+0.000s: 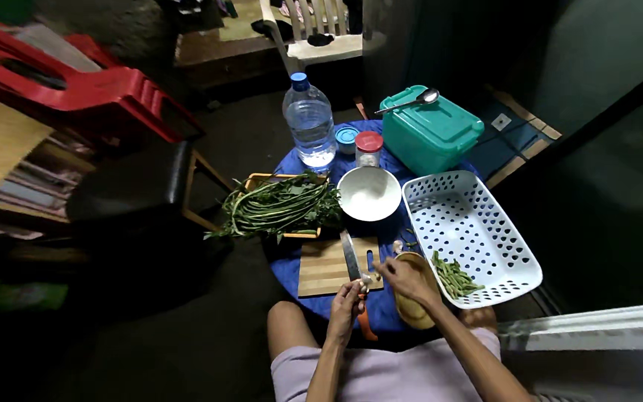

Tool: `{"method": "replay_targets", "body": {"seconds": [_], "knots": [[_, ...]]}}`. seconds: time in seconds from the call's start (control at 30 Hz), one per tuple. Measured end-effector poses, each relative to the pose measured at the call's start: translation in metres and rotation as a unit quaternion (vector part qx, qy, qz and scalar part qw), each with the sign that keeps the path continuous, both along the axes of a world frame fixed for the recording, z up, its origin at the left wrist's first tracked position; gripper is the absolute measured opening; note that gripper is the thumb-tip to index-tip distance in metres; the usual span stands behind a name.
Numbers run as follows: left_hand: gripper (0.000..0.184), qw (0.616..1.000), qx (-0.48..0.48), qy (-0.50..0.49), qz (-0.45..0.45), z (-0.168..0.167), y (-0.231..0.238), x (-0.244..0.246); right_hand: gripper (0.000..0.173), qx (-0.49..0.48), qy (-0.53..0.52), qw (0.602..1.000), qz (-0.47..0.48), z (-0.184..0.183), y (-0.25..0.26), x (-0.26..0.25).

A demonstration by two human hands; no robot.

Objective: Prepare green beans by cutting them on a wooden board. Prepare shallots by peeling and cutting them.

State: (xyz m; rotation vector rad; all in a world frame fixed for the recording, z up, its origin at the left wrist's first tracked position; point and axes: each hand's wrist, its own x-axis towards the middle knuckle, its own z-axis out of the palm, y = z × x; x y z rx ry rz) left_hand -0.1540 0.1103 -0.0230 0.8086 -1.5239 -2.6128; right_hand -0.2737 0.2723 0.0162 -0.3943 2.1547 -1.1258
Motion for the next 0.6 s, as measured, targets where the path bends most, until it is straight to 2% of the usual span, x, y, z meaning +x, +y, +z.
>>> {"method": "replay_targets", "body": {"seconds": [0.07,0.13,0.23,0.3,0.4,0.5,0.6], "knots": [[0.019,1.0,-0.014,-0.004,-0.014,0.002,0.006,-0.004,0.056,-0.049,0.002,0.999,0.017,-0.016,-0.008,0.023],[0.017,0.999,-0.024,0.002,-0.022,0.0,0.009,-0.007,0.051,-0.101,0.024,0.995,-0.006,-0.029,-0.015,0.035],[0.017,0.997,-0.066,0.004,-0.039,-0.001,0.009,-0.004,0.044,-0.096,0.042,0.994,-0.021,-0.038,-0.019,0.037],[0.02,0.992,-0.118,0.01,-0.044,0.002,0.009,-0.004,0.044,-0.035,0.055,0.998,-0.011,-0.038,-0.018,0.028],[0.023,0.986,-0.162,0.02,-0.027,0.011,0.007,-0.002,0.048,0.12,0.076,0.99,-0.022,-0.029,-0.01,0.003],[0.029,0.987,-0.162,0.006,-0.013,0.008,0.001,0.0,0.051,0.239,0.075,0.968,-0.02,-0.012,-0.002,-0.03],[0.032,0.99,-0.14,-0.011,-0.019,0.001,-0.003,0.004,0.05,0.286,0.064,0.956,-0.027,-0.001,-0.001,-0.051]]}}
